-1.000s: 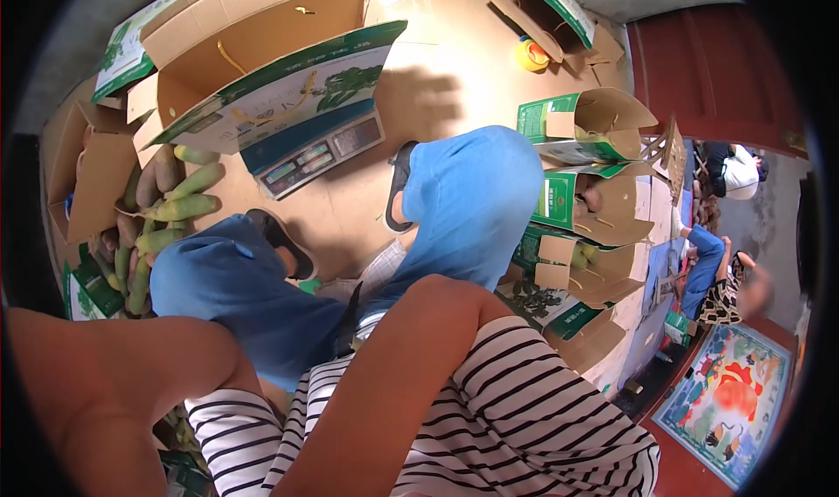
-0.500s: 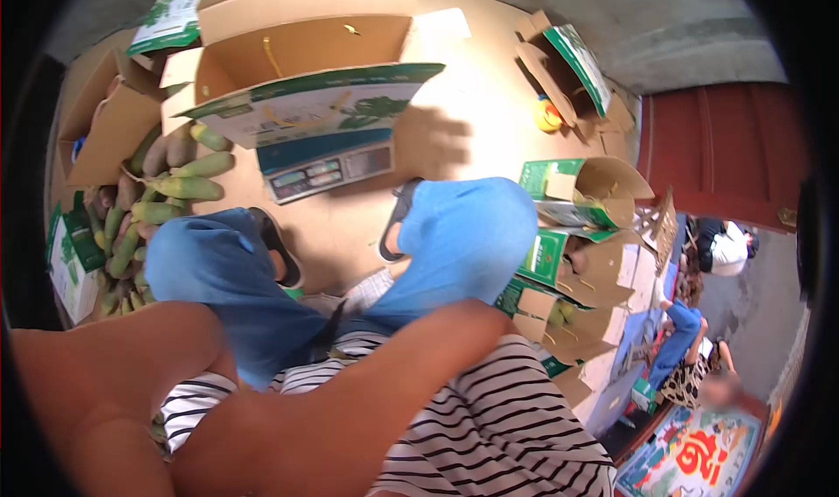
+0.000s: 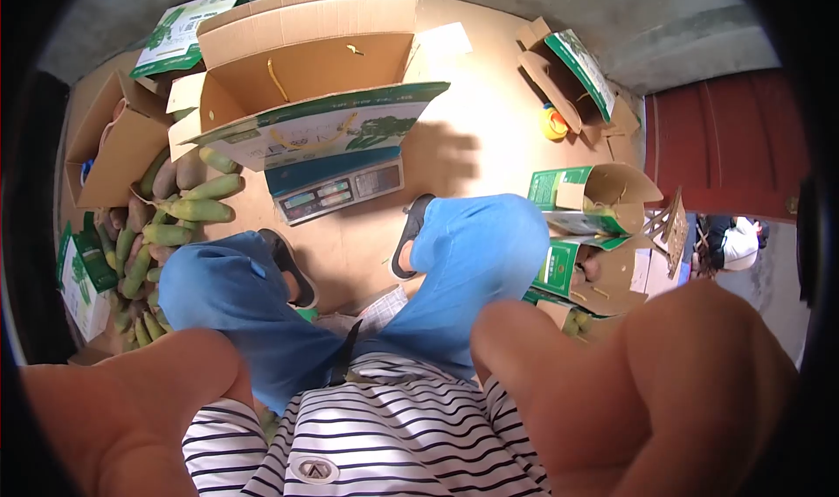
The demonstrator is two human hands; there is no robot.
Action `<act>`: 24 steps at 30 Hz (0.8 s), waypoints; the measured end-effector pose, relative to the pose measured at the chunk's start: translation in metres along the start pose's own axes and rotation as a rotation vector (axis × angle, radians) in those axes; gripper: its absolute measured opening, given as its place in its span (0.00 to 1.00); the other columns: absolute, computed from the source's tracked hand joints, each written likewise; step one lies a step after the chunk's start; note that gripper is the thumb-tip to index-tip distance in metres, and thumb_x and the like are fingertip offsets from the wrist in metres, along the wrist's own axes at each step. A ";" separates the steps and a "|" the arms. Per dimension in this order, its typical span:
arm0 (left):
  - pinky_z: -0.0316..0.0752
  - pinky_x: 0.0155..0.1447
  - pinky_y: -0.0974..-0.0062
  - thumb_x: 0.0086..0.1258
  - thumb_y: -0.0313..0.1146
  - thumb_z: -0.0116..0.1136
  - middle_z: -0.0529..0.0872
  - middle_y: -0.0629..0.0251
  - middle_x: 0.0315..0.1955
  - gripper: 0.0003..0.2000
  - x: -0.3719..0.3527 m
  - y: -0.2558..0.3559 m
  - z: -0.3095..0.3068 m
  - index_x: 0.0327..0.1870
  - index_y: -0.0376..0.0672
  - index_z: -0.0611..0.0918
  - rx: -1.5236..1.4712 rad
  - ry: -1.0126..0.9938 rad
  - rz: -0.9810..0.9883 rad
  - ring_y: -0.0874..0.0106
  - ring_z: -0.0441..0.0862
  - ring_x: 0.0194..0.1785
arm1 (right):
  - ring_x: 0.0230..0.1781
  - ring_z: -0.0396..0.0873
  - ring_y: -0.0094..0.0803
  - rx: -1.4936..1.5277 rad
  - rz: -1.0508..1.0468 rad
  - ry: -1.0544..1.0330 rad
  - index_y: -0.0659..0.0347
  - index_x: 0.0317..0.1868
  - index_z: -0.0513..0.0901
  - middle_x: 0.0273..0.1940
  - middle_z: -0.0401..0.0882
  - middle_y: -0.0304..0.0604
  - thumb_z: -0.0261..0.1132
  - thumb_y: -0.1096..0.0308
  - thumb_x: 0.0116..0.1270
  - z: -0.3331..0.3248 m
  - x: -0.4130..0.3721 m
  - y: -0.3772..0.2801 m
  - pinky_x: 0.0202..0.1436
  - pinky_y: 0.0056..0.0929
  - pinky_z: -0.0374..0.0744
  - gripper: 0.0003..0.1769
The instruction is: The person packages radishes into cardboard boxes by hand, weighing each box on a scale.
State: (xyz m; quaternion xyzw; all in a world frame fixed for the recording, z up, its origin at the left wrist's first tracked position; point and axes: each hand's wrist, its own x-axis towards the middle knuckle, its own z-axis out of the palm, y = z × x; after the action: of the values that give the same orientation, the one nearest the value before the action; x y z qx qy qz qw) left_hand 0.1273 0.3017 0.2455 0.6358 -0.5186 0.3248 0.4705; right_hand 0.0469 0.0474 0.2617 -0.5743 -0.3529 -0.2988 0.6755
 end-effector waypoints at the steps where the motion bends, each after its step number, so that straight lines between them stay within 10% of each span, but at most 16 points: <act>1: 0.56 0.73 0.48 0.61 0.32 0.62 0.79 0.51 0.58 0.15 -0.001 0.000 0.002 0.47 0.36 0.82 0.002 0.003 0.001 0.62 0.75 0.65 | 0.38 0.81 0.35 0.001 -0.009 0.004 0.71 0.52 0.78 0.42 0.81 0.52 0.56 0.63 0.73 0.001 -0.001 -0.002 0.37 0.29 0.77 0.18; 24: 0.54 0.73 0.46 0.61 0.32 0.61 0.78 0.51 0.59 0.14 0.004 0.003 0.003 0.46 0.36 0.83 0.001 0.005 0.002 0.63 0.74 0.66 | 0.38 0.80 0.33 -0.050 -0.016 0.069 0.70 0.51 0.80 0.41 0.81 0.50 0.55 0.62 0.74 0.014 0.002 -0.013 0.38 0.28 0.78 0.18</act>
State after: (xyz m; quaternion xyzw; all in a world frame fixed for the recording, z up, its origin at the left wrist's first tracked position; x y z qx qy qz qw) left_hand 0.1249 0.2978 0.2492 0.6345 -0.5179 0.3272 0.4713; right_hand 0.0361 0.0594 0.2721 -0.5774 -0.3266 -0.3327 0.6703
